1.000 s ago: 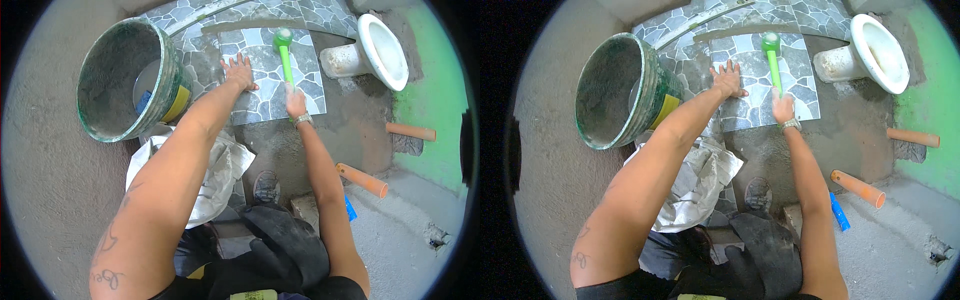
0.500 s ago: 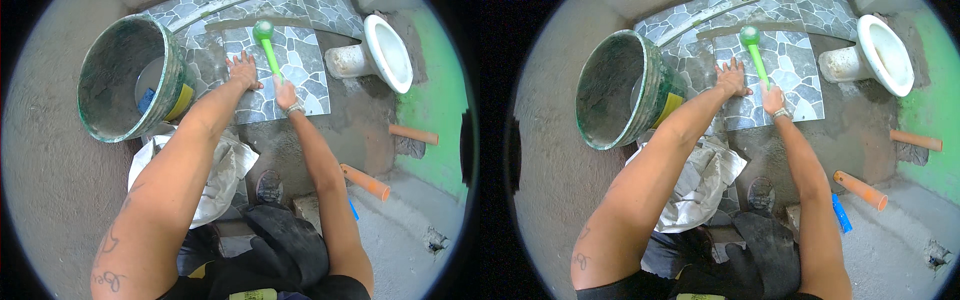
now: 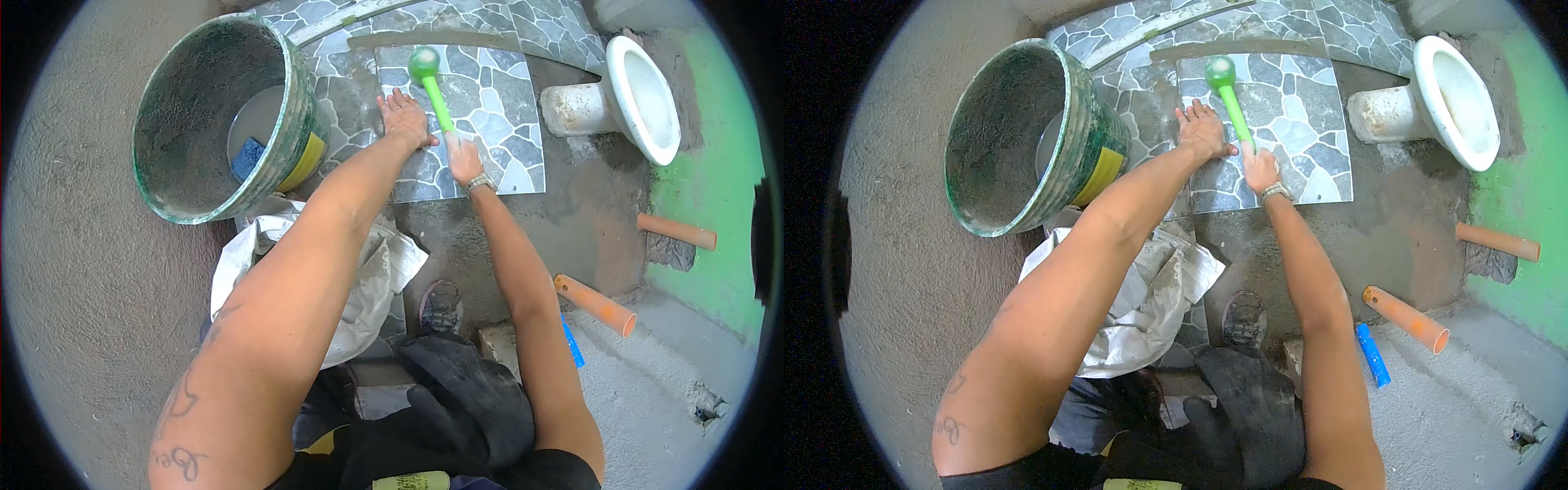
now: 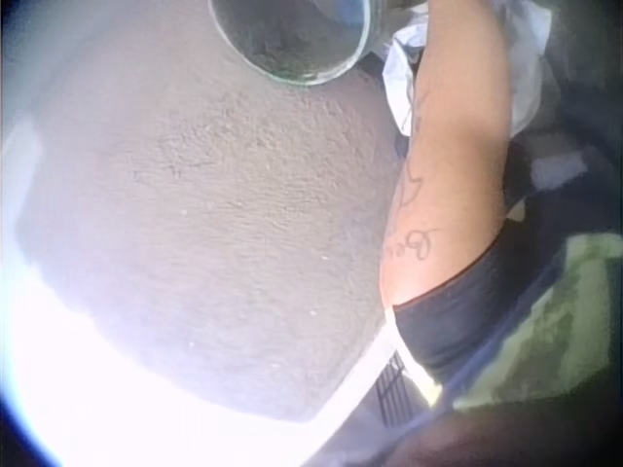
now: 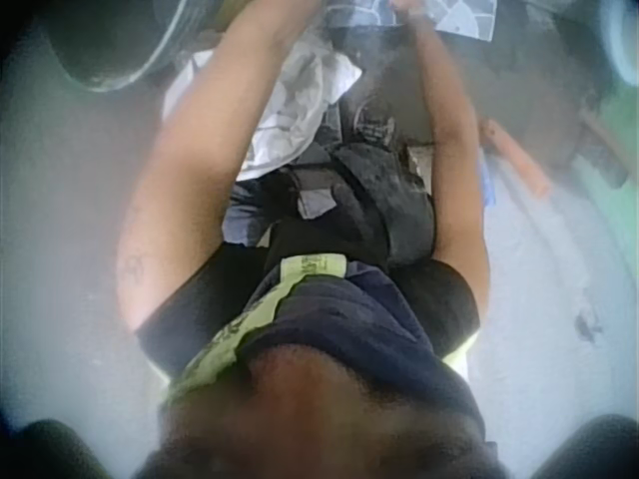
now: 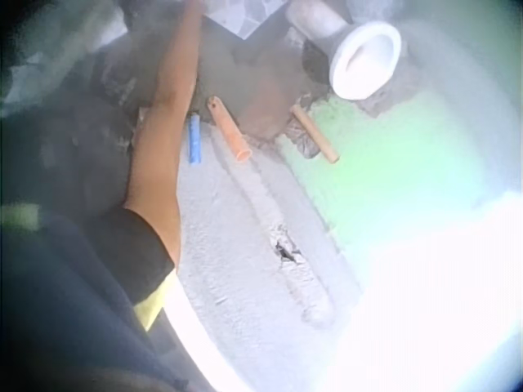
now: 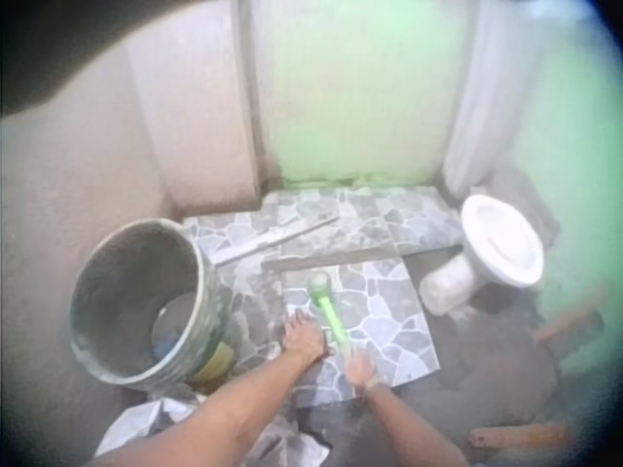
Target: The person is seen installing a floor tile in a restroom area.
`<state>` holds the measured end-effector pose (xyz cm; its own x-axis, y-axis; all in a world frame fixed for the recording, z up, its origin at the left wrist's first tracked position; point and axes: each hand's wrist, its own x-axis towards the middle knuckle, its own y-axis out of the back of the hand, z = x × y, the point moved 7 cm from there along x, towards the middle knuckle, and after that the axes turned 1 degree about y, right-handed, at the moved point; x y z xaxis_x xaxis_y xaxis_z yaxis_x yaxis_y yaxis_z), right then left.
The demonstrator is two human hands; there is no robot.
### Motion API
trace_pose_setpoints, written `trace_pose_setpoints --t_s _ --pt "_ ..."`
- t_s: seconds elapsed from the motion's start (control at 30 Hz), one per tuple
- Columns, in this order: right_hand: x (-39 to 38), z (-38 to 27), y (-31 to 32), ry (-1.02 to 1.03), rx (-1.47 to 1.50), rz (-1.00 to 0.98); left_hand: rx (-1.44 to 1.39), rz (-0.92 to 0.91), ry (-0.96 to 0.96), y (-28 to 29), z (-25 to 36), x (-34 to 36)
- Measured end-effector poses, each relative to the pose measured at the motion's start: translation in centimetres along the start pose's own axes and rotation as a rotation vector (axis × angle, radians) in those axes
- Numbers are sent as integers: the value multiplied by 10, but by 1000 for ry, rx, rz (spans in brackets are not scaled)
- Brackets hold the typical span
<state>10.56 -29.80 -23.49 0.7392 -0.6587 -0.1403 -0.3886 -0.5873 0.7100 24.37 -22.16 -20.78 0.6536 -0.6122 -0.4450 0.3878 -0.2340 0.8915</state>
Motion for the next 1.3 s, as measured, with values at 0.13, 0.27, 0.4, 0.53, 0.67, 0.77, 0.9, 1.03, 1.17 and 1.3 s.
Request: trace_pose_setpoints --t_s 0.13,0.27,0.4,0.53,0.67,0.77,0.9,1.03,1.17,1.3 --pt "6 -1 1 -31 52 -30 2 -5 -10 -1 0 2" --pt "13 3 3 -124 -74 -110 17 -1 -15 -1 1 1" --pt "11 4 1 -46 4 -102 32 19 -21 1 1 1" --pt "11 4 5 157 -3 -10 69 3 -26 -2 2 4" --pt "10 22 -6 105 -183 -193 90 11 -47 -7 4 6" --pt "1 28 3 106 -12 -59 111 31 -48 -7 6 5" --pt "-26 65 -1 -274 46 -104 139 39 -87 -4 11 2" --pt "-52 49 24 210 -60 89 137 22 -55 -6 12 4" --pt "-66 61 40 85 -252 10 177 55 -168 -6 17 10" --pt "-75 70 36 -313 432 -23 127 -53 -282 -8 25 21"
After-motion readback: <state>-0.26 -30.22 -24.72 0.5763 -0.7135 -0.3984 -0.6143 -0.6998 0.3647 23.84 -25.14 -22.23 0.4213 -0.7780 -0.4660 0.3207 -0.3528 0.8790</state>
